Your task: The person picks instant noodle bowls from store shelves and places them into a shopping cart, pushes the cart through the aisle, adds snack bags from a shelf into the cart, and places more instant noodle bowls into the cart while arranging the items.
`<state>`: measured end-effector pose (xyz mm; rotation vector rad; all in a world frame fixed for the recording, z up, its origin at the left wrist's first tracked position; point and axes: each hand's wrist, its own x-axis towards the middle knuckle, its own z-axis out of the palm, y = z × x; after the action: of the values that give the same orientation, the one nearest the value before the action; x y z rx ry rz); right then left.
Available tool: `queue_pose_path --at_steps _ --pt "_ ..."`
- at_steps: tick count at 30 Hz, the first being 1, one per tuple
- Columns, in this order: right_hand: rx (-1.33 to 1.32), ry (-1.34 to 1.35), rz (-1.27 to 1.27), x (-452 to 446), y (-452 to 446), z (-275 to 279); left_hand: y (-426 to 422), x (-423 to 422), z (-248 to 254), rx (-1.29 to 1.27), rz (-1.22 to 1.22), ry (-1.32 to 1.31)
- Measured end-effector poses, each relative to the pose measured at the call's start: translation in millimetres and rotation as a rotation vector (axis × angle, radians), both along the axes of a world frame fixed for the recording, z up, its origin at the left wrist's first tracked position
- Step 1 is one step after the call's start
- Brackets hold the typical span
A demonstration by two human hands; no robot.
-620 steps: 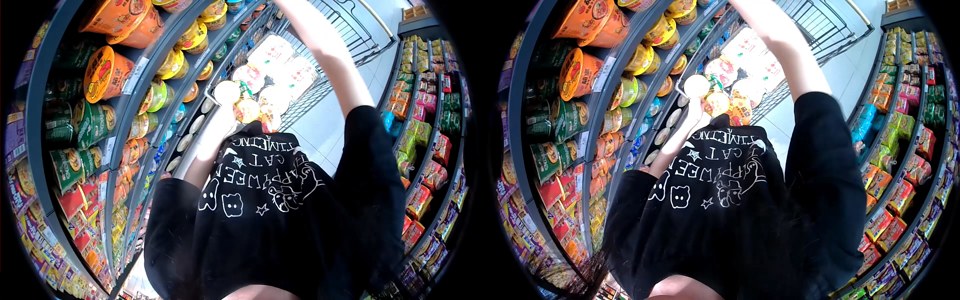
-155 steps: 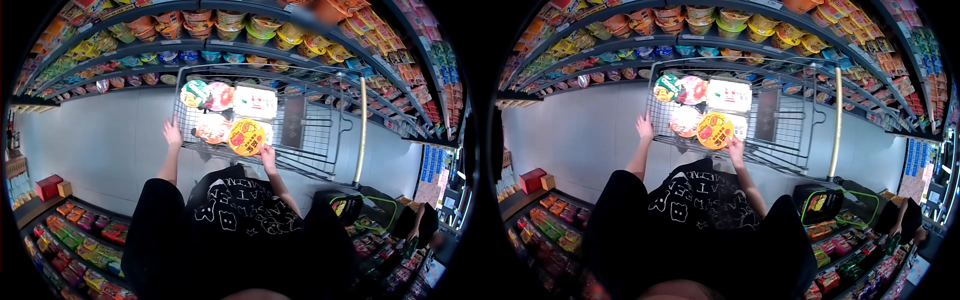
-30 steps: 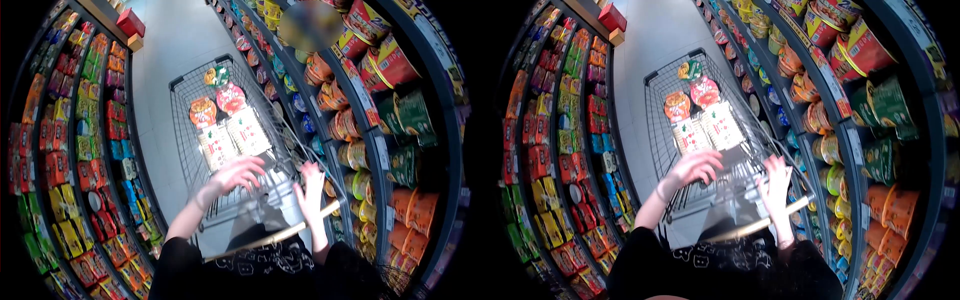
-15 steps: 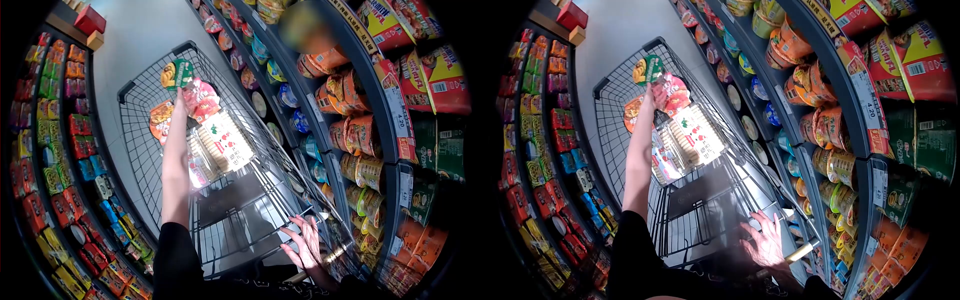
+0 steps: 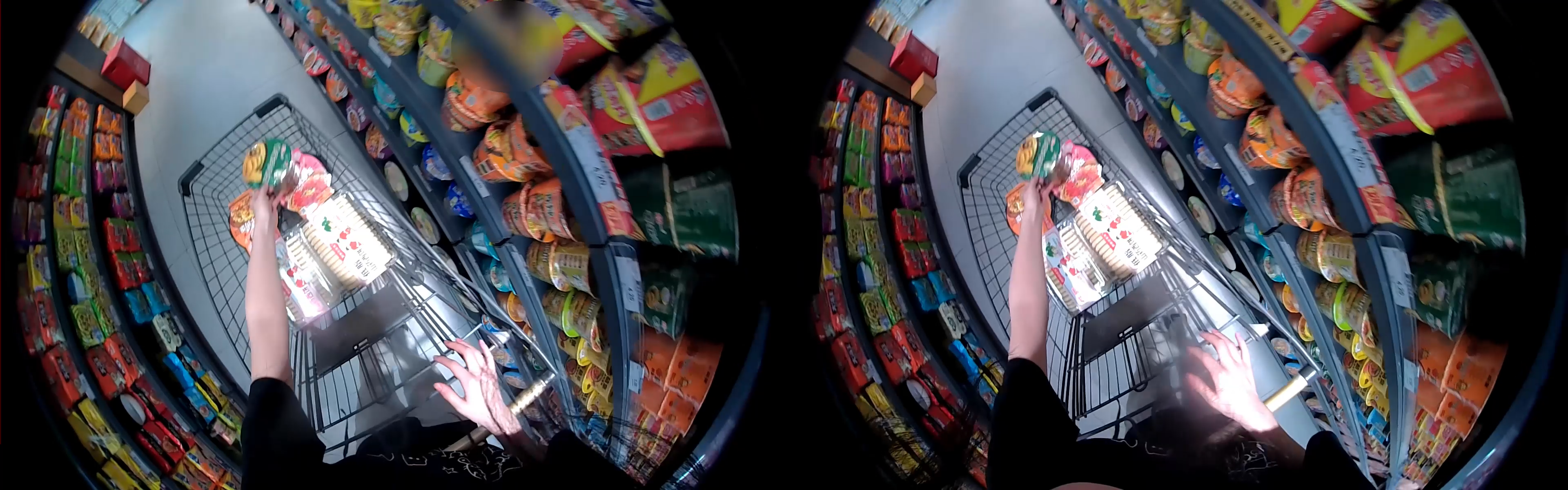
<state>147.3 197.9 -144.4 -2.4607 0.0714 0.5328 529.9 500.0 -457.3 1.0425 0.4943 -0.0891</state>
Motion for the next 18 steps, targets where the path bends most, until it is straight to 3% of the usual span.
queue_pose_path --at_steps 2,3,5,12,16,18 --pt "-0.011 -0.055 0.001 -4.2 0.0 -5.1 9.1 -34.3 11.2 -0.075 -0.116 -0.172" --pt "-0.051 -0.072 0.016 -6.7 -0.1 -7.3 -2.2 -62.2 48.2 -0.034 -0.069 -0.032" --pt "-0.055 -0.148 -0.020 -6.5 2.0 -3.2 -4.1 -113.3 90.0 -0.162 -0.128 -0.054" --pt "0.132 -0.326 -0.148 -13.7 5.9 -2.2 -30.9 -256.1 244.4 -0.186 -0.350 -0.041" --pt "0.236 -0.746 -0.118 -12.8 7.5 14.9 -66.6 -314.8 336.3 -0.051 -0.517 -0.149" --pt "0.244 -0.944 -0.019 -16.0 9.9 18.0 -62.6 -336.8 322.7 0.107 -0.643 -0.275"
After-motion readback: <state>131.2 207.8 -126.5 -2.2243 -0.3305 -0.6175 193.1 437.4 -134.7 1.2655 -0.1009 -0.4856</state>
